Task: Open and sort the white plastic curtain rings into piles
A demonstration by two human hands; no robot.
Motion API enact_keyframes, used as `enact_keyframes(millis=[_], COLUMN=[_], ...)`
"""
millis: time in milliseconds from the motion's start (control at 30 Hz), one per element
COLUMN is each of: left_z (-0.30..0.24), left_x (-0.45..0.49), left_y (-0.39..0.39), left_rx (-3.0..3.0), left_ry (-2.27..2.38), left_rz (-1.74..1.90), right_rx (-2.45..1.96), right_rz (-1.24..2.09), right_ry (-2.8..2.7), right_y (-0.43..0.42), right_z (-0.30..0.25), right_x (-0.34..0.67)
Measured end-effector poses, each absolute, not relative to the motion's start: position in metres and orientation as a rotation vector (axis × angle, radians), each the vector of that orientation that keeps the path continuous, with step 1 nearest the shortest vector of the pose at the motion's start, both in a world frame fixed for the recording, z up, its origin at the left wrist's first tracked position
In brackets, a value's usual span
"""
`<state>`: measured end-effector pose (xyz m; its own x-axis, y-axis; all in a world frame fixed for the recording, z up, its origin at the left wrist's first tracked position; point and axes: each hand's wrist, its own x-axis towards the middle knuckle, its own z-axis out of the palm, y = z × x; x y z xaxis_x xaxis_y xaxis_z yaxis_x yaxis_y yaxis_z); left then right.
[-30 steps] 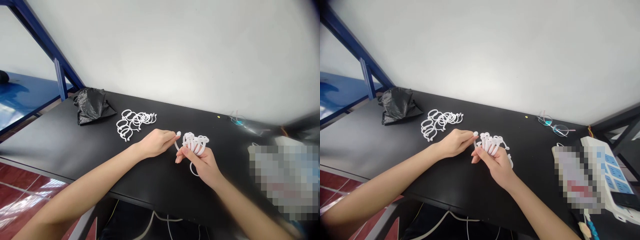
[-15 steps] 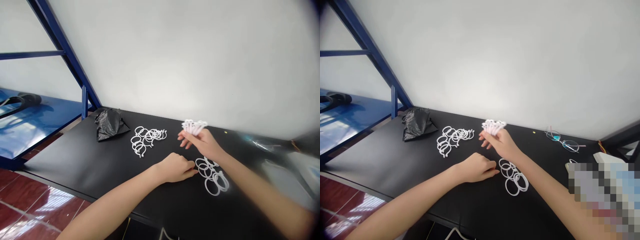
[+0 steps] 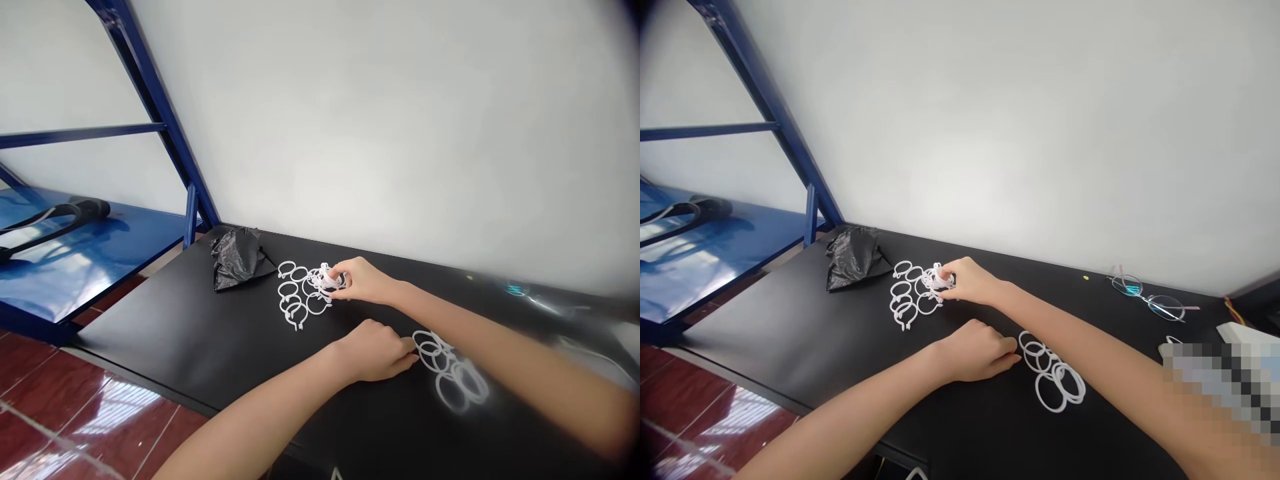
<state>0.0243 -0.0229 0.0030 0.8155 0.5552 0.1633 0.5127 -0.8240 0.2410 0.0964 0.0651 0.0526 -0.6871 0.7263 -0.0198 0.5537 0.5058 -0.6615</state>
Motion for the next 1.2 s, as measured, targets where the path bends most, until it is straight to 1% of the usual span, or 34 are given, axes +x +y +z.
enact_keyframes(millis=[200,300,500,567,633,700,800,900,1000,1067,1200], left_z=[0.004,0.005,0.006,0.005,0.004,0.003,0.004,0.005,0.004,0.001,-0.004], left_x=[0.023,0.020,0.015,0.016,0.017,0.019,0.023,0.031,0.039,0.043,0.042], left_y=[-0.022,-0.018,-0.012,-0.012,-0.012,-0.014,-0.018,-0.027,-0.037,-0.041,-0.041], left_rx=[2.818,2.799,2.793,2.782,2.752,2.690,2.557,2.528,2.568,2.567,2.527], left_ry=[0.860,0.945,1.060,1.073,1.090,1.148,1.242,1.024,0.738,0.717,0.836], left_rz=[0.306,0.292,0.310,0.314,0.322,0.357,0.531,0.715,0.702,0.643,0.590], right_rx=[-1.143,-1.140,-1.277,-1.401,-1.563,-1.681,-1.726,-1.642,-1.567,-1.544,-1.544], right_rz=[0.912,0.929,0.876,0.853,0.917,1.056,1.147,1.150,1.143,1.103,0.969], right_ry=[-2.509,-2.474,-2.154,-2.035,-2.067,-2.129,-2.165,-2.202,-2.213,-2.180,-2.084], right_y=[0.065,0.060,0.024,0.008,-0.007,-0.019,-0.029,-0.034,-0.040,-0.043,-0.048], right_z=[0.064,0.071,0.091,0.093,0.090,0.082,0.066,0.052,0.042,0.036,0.021], right_x=[0.110,0.121,0.181,0.212,0.242,0.266,0.284,0.284,0.274,0.266,0.251])
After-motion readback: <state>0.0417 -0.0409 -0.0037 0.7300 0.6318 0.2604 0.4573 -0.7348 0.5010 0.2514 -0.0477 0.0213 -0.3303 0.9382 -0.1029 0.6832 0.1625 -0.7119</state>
